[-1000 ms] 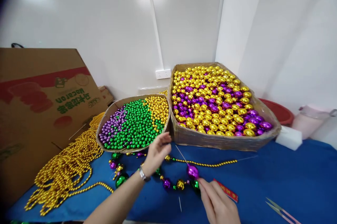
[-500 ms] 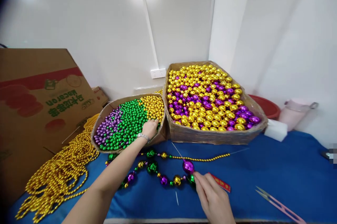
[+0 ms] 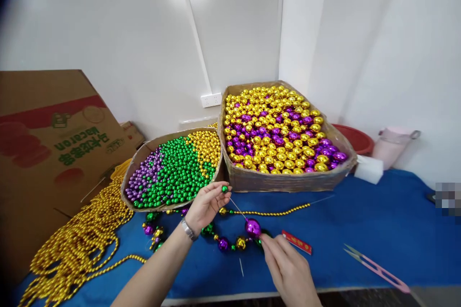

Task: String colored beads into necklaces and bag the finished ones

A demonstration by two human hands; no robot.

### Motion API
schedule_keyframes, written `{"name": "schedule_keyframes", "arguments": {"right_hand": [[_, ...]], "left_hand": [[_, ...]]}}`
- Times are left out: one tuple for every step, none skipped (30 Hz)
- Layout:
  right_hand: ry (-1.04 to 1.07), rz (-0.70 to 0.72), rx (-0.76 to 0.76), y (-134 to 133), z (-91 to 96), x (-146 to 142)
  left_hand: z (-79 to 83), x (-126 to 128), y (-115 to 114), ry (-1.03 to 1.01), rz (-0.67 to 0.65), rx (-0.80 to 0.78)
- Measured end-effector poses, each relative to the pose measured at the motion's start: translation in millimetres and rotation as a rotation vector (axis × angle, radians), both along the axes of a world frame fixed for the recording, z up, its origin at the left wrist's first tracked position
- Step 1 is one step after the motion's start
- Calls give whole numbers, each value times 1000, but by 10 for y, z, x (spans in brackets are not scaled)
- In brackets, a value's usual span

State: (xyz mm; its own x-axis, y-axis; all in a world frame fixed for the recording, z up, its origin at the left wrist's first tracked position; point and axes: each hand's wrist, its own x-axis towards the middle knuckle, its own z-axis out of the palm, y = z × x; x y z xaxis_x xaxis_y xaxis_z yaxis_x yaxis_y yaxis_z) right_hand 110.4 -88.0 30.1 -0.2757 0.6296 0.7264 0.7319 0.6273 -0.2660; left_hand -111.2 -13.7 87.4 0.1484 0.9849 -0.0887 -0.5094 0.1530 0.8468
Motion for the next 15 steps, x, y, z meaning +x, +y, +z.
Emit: {"name": "schedule_keyframes", "arguments": {"right_hand": [[0, -8, -3, -5, -2, 10], [-2, -13, -10, -9, -7, 22], [-5, -16, -18, -14, -16, 35], [-10, -17, -28, -17, -27, 48], [-13, -18, -37, -19, -42, 60], [-16, -17, -46, -20, -58, 72], [-17, -17, -58, -20, -75, 84], [-18, -16, -69, -20, -89, 95], [-17, -17, -78, -20, -98, 107], [-15, -21, -87, -21, -100, 121], [-12, -28, -96, -23, -93, 138], [-10, -35, -108, -24, -80, 158], [-6, -41, -122, -24, -62, 181], [-1, -46, -141, -22, -44, 208], [7, -53, -166, -19, -33, 238]], "left_hand": [[1, 26, -19, -15, -7, -9], [-1, 47, -32, -20, -13, -11], [-4, 63, -42, -17, -17, -11], [-9, 76, -48, -10, -20, -9], [-15, 86, -52, -1, -21, -5], [-21, 93, -55, 11, -21, -1], [-26, 100, -57, 24, -21, 5], [-28, 106, -59, 38, -22, 13], [-25, 115, -59, 53, -22, 23], [-18, 127, -60, 70, -21, 36], [-5, 145, -61, 95, -17, 54], [13, 171, -64, 126, -12, 80], [36, 206, -68, 164, -4, 114], [60, 251, -74, 209, 2, 153], [83, 306, -83, 259, 1, 195]]}}
